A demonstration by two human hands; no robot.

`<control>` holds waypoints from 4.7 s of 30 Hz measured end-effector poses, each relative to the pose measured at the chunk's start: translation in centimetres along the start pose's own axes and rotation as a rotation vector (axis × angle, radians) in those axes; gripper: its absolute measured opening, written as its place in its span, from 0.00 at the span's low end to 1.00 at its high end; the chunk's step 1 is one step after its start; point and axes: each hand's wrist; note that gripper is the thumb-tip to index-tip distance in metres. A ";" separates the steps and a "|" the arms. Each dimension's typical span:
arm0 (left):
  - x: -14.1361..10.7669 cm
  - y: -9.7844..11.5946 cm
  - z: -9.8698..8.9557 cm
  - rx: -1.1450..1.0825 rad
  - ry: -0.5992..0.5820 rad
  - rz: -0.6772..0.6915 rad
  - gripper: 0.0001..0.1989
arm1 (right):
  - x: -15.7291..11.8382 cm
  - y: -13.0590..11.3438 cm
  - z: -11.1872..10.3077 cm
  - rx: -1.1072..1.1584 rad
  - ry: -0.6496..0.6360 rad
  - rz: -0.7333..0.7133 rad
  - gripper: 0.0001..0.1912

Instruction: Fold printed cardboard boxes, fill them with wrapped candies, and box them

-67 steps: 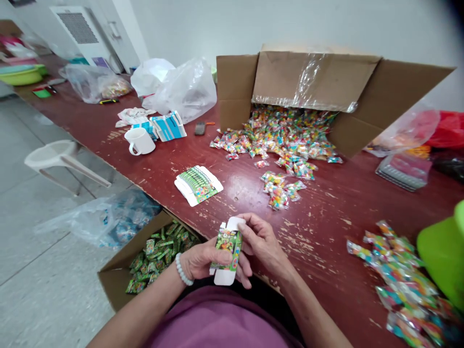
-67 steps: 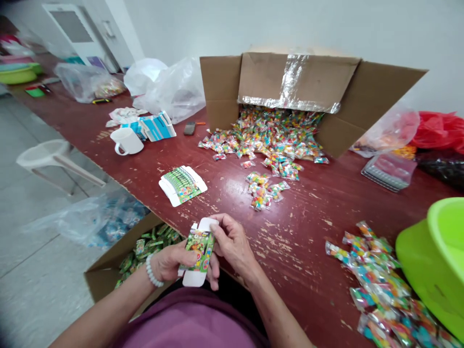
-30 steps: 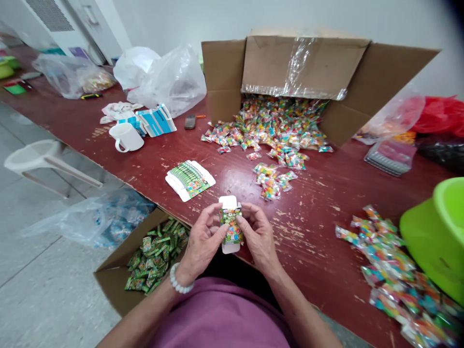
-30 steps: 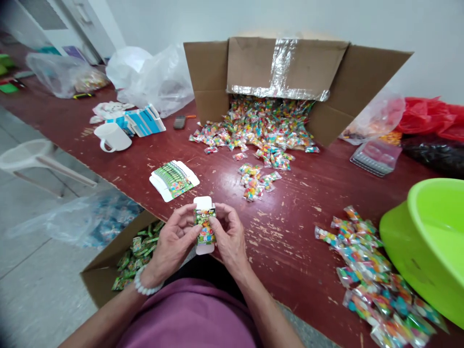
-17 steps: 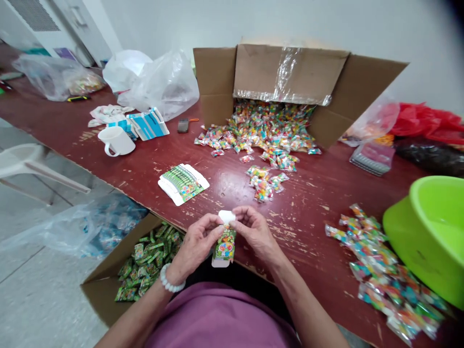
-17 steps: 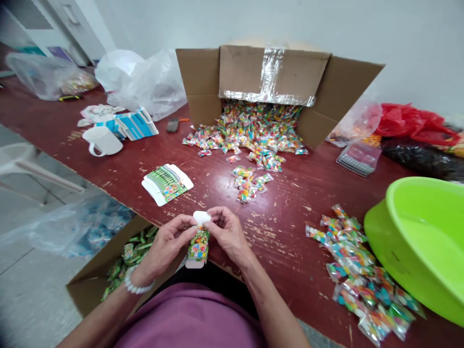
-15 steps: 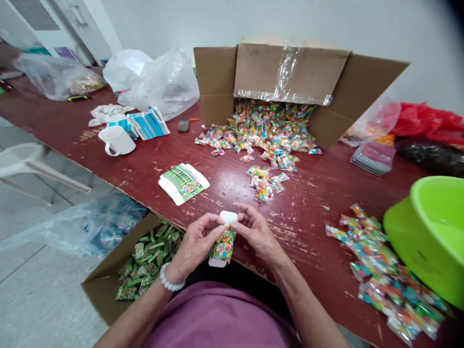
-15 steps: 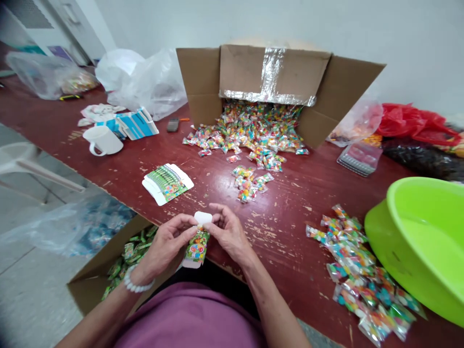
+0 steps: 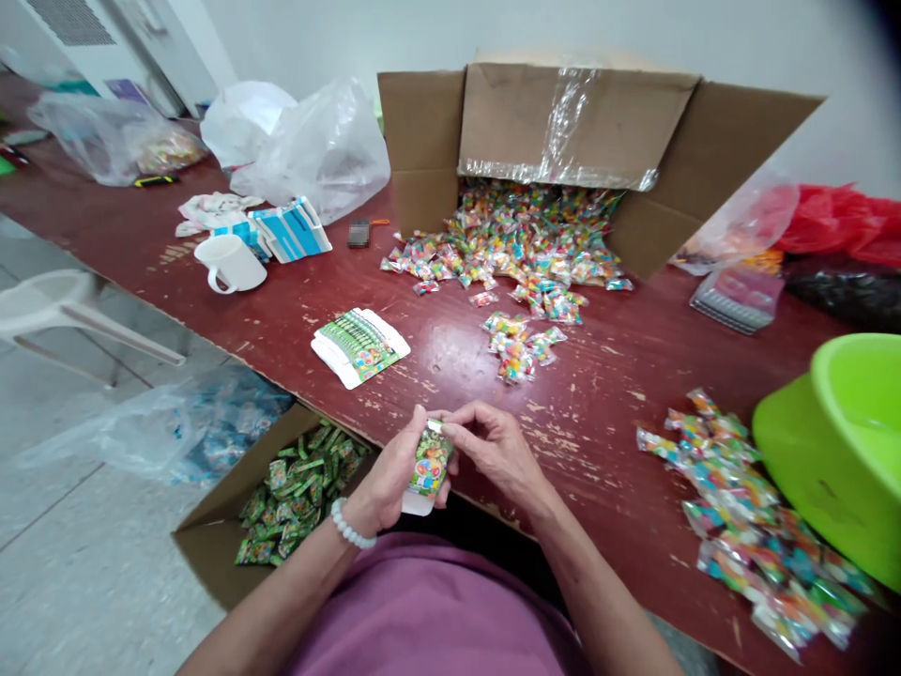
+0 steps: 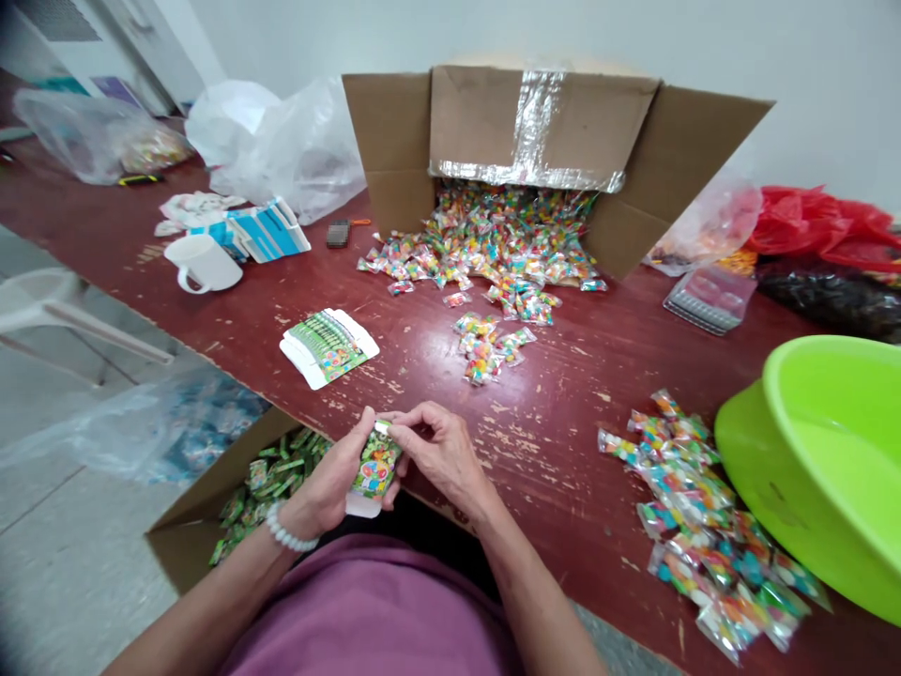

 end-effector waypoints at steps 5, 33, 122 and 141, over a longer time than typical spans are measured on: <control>0.3 -0.4 0.1 0.115 -0.057 0.031 0.36 | 0.4 -0.2 -0.2 0.008 -0.029 0.060 0.13; 1.9 2.4 -2.8 0.041 0.150 0.142 0.31 | 6.0 4.8 -10.6 -0.509 0.621 -0.182 0.10; 1.3 0.3 -0.8 -0.349 0.053 -0.066 0.18 | -1.6 0.9 0.6 -0.490 -0.078 -0.356 0.29; -8.5 -0.5 -17.5 0.809 0.934 0.355 0.22 | 1.5 6.3 0.4 -0.461 0.072 -0.186 0.35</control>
Point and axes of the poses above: each hand's wrist, its own x-axis towards the middle knuckle, its own z-axis out of the palm, y = z × x, and after that the axes turned 4 degrees about -x, right-handed
